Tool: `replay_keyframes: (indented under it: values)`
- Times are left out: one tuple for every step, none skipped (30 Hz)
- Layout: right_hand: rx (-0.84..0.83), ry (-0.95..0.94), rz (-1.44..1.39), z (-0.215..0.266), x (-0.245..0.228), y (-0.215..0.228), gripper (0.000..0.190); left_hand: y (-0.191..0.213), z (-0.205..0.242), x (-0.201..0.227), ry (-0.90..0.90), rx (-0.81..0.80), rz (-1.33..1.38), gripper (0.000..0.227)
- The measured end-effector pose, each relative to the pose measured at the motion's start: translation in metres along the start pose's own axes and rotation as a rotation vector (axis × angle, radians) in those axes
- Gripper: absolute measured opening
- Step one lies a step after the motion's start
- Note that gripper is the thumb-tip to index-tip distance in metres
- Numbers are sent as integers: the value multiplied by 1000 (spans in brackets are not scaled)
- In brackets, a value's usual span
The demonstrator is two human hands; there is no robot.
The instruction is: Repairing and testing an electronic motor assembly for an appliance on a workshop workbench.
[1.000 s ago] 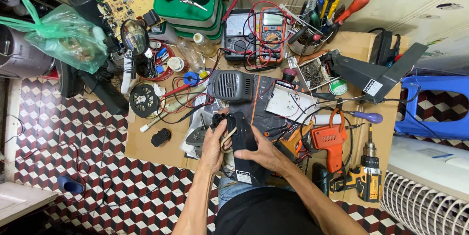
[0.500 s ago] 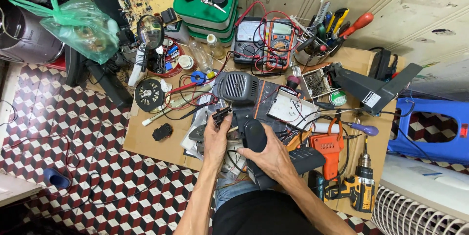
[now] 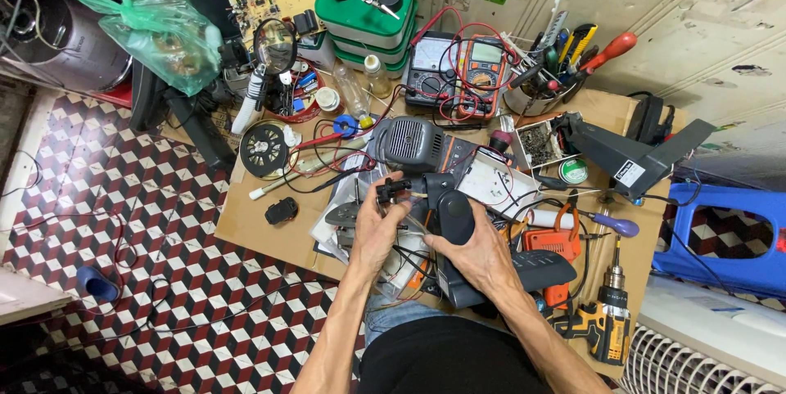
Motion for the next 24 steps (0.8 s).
replay_keyframes:
  values:
    - [-2,2,1,0,2,0,96,-1,2,1,0,3,1,52]
    - [4,5,1,1,4,0,96,-3,4,0,31,-24,67,58]
    - [10,8,2,1,6,1,96,-7,6,-1,62,-51,134,64]
    - [9,9,4,2,5,2,96,-8,4,-9,61,-50,136,64]
    - [9,2,11,2,5,3,96,-11,3,-17,83,-93,301,66]
    - [10,-5,18,3,5,3,96,-15,2,-24,104,-135,467,69]
    - [8,-4,20,4,5,3,96,-16,2,-23,102,-133,469,69]
    - [8,-10,14,4,6,3,96,-15,1,-24,114,-111,403,69]
    - [10,-16,9,5,7,4,96,-15,1,-25,125,-92,336,69]
    - [10,-14,11,5,8,5,96,-17,3,-21,123,-91,338,69]
    - [11,-24,0,5,8,6,97,-17,4,-16,119,-74,269,69]
    - [12,-34,-11,5,9,7,98,-17,6,-12,115,-57,199,69]
    - [10,-33,-10,6,9,8,98,-17,7,-13,114,-54,200,69]
    - [2,-57,-14,6,12,7,98,-17,8,-13,99,-64,177,70]
    - [-5,-82,-17,6,14,7,99,-18,8,-13,85,-75,155,72]
    - [-7,-81,-14,5,17,7,99,-18,9,-13,86,-73,157,72]
    - [-17,-98,-22,4,21,6,100,-18,10,-14,79,-75,168,74]
    - [-27,-115,-29,3,24,5,101,-18,11,-14,73,-78,180,76]
    - [-29,-115,-26,2,27,5,101,-19,12,-16,73,-76,183,76]
    - [-39,-124,-60,1,30,4,100,-18,12,-17,61,-63,181,78]
    - [-49,-132,-95,1,33,2,99,-17,12,-18,48,-49,177,79]
    - [-51,-131,-92,1,34,1,99,-18,13,-12,48,-47,179,79]
    - [-65,-130,-130,1,35,0,97,-20,14,-2,4,-45,224,78]
    - [-79,-130,-168,1,36,-1,96,-22,14,7,-41,-43,268,76]
Point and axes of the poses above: each hand's wrist, its own z-axis away from the middle knuckle, its own y-axis out of the back of the hand, x = y × z, the point moved 7 cm from there along -z, towards the middle knuckle, and after that the axes turned 1 degree about z, right-handed, at the moved point
